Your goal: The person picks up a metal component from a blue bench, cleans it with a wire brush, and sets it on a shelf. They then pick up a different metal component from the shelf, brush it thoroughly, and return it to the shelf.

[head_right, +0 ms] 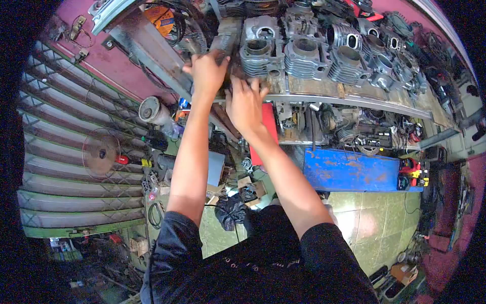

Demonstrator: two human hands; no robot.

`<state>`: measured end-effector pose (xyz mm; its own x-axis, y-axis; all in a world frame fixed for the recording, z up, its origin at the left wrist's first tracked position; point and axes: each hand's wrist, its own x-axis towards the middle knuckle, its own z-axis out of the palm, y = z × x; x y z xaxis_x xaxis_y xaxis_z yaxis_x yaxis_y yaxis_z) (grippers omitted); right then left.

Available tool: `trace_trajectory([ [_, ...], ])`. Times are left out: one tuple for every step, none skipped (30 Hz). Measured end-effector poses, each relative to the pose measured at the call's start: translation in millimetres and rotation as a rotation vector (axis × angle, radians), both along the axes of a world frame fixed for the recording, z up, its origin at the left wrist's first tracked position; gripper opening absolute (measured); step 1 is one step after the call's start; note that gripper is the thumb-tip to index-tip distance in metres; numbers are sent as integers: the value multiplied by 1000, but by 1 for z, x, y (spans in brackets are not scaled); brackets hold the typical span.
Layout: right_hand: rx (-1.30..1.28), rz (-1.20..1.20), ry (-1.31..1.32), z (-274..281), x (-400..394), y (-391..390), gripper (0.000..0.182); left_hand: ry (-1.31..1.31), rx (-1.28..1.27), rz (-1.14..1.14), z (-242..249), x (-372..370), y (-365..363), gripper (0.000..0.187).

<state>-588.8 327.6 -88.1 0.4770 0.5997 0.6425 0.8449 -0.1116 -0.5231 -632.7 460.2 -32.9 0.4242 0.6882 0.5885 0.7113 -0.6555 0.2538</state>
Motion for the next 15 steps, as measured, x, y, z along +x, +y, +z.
trace_trajectory([
  [-5, -8, 0, 0, 3, -11, 41, 0, -5, -8, 2, -1, -8, 29],
  [19, 9, -29, -1, 5, -25, 42, -69, 38, 12, 3, -4, -17, 27],
  [43, 24, -58, -1, 9, -39, 43, -139, 82, 30, 3, -5, -27, 26],
  [64, 32, -62, -3, 13, -53, 43, -181, 54, 35, 3, -6, -37, 22],
  [53, 17, -59, -6, 16, -68, 43, -178, 42, 20, 2, -8, -50, 22],
  [27, 27, -61, -8, 20, -83, 43, -254, 22, 21, 3, -9, -64, 23],
  [1, 33, -61, -10, 25, -98, 43, -330, 0, 19, 3, -9, -79, 24],
  [16, 53, -58, -14, 30, -115, 44, -345, -16, 10, 3, -9, -98, 22],
  [5, 27, -56, -20, 36, -133, 44, -391, -14, -7, -1, -9, -118, 19],
  [-83, 52, -49, -31, 44, -152, 44, -405, -37, -33, -9, -7, -136, 18],
  [-172, 78, -42, -41, 51, -173, 44, -421, -61, -58, -22, -5, -155, 17],
  [-226, 75, -53, -54, 59, -195, 44, -391, -95, -81, -37, -2, -176, 17],
  [-235, 49, -54, -68, 66, -218, 44, -360, -127, -104, -56, 0, -196, 18],
  [-333, 44, -28, -84, 73, -242, 46, -299, -221, -178, -87, -1, -212, 20],
  [-430, 42, -1, -92, 80, -264, 49, -301, -230, -201, -88, 9, -220, 20],
])
